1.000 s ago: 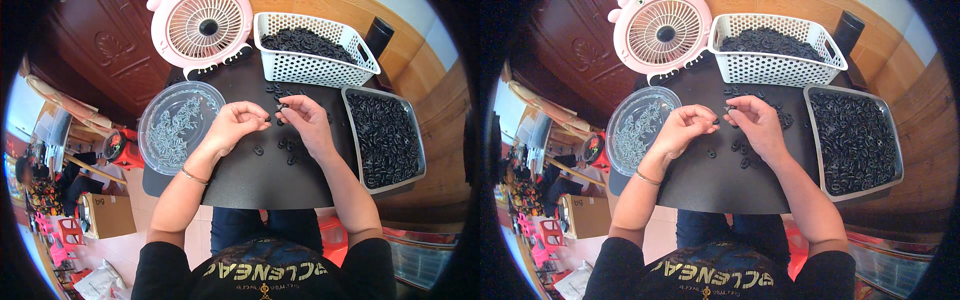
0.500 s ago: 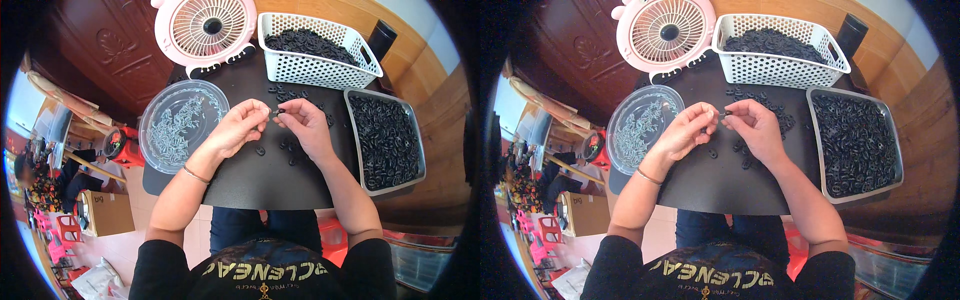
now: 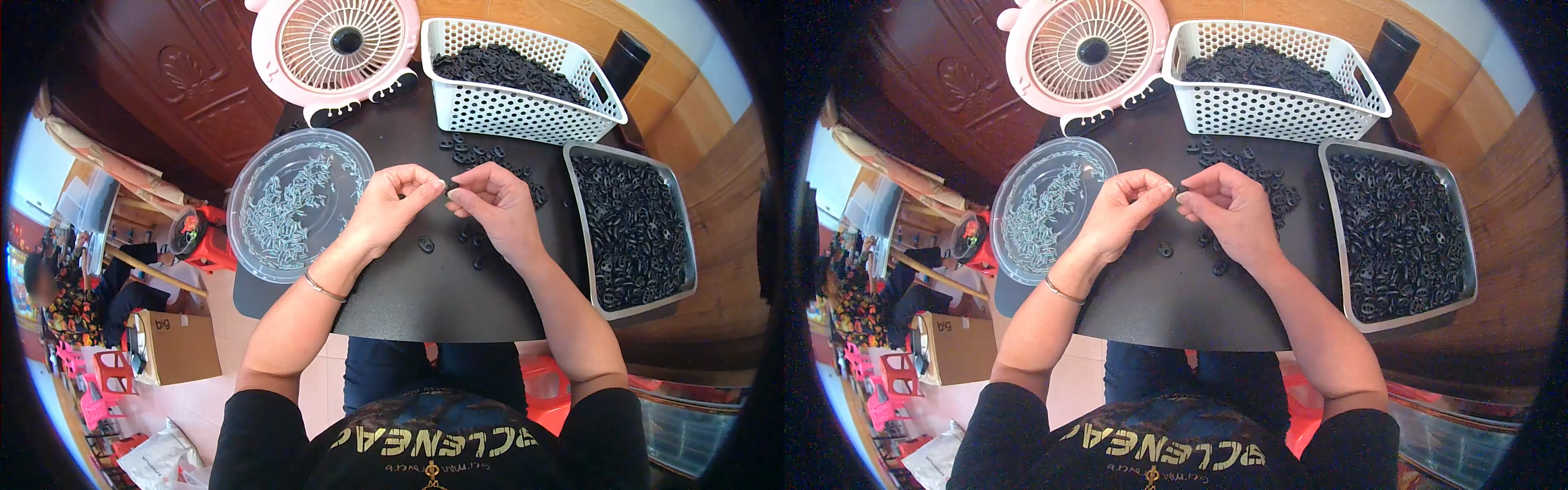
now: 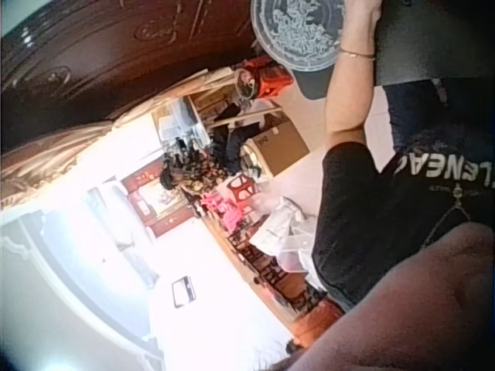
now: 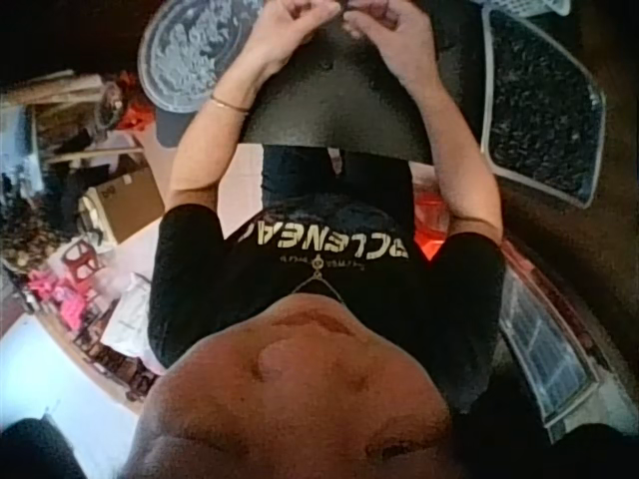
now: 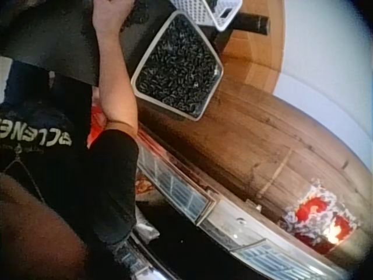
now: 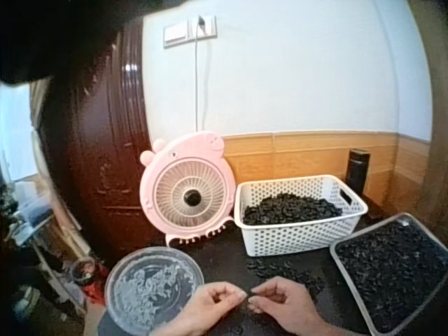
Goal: The person sits at a table and repeatedly picks up small black plastic clips and silver screws. They insert the screws into the clips by hand and place the assembled units into a clear plastic container.
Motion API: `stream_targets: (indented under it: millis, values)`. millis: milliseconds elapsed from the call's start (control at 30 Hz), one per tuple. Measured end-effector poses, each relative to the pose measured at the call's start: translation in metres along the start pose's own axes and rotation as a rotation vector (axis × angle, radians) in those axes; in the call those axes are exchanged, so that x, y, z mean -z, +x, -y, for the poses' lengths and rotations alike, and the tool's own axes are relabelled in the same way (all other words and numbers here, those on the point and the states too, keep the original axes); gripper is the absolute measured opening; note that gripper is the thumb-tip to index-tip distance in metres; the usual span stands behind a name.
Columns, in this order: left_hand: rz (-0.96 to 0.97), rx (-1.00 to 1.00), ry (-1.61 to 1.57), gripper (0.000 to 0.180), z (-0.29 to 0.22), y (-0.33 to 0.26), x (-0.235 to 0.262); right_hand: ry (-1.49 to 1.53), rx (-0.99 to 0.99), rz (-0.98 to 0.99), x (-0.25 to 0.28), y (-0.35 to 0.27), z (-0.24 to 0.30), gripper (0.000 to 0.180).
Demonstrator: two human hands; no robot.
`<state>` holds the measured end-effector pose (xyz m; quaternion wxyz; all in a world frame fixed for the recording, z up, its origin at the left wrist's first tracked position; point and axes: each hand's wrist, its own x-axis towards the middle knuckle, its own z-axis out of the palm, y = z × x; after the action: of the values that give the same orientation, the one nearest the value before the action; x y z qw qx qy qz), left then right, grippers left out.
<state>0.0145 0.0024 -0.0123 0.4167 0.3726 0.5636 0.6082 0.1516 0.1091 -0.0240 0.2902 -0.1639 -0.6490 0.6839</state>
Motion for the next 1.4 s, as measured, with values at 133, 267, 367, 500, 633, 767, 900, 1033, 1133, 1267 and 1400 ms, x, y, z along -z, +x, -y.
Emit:
stream_targets:
  millis: [133, 267, 367, 500, 633, 767, 900, 1033, 1133, 1267, 1400]
  values:
    - [-0.021, -0.091, 0.121, 0.008, 0.006, 0.002, 0.001, -0.017, -0.03, 0.007, -0.001, 0.0, 0.001, 0.011]
    - [-0.047, -0.279, 0.451, 0.008, 0.003, 0.0, 0.003, 0.006, -0.051, 0.014, 0.0, 0.0, 0.001, 0.01]
    - [-0.04, -0.343, 0.498, 0.012, 0.003, 0.0, 0.004, 0.072, -0.083, 0.016, 0.0, 0.0, 0.002, 0.01]
    - [-0.053, -0.154, 0.186, 0.011, -0.001, -0.001, -0.003, 0.132, -0.063, 0.002, 0.002, 0.001, 0.0, 0.01]
    - [-0.011, -0.105, 0.215, 0.01, 0.002, 0.001, 0.001, 0.122, -0.057, -0.013, 0.002, 0.001, -0.001, 0.01]
    - [0.012, -0.133, 0.268, 0.009, 0.01, 0.004, 0.005, 0.075, -0.074, 0.008, 0.0, 0.001, 0.001, 0.01]
    - [0.028, -0.122, 0.299, 0.009, 0.004, 0.002, 0.006, 0.068, -0.064, 0.03, 0.001, 0.0, 0.0, 0.01]
    - [0.031, -0.112, 0.364, 0.009, 0.001, 0.001, 0.006, 0.039, -0.071, 0.05, 0.001, 0.0, -0.001, 0.01]
    - [0.053, -0.162, 0.434, 0.009, 0.002, 0.001, 0.006, 0.031, -0.068, 0.064, 0.002, 0.0, -0.004, 0.01]
    - [0.065, -0.256, 0.454, 0.01, 0.002, 0.001, 0.003, 0.106, -0.083, 0.05, -0.001, 0.002, -0.001, 0.011]
    - [0.028, -0.316, 0.358, 0.009, 0.002, 0.001, -0.001, 0.098, -0.135, 0.002, 0.0, 0.0, 0.006, 0.011]
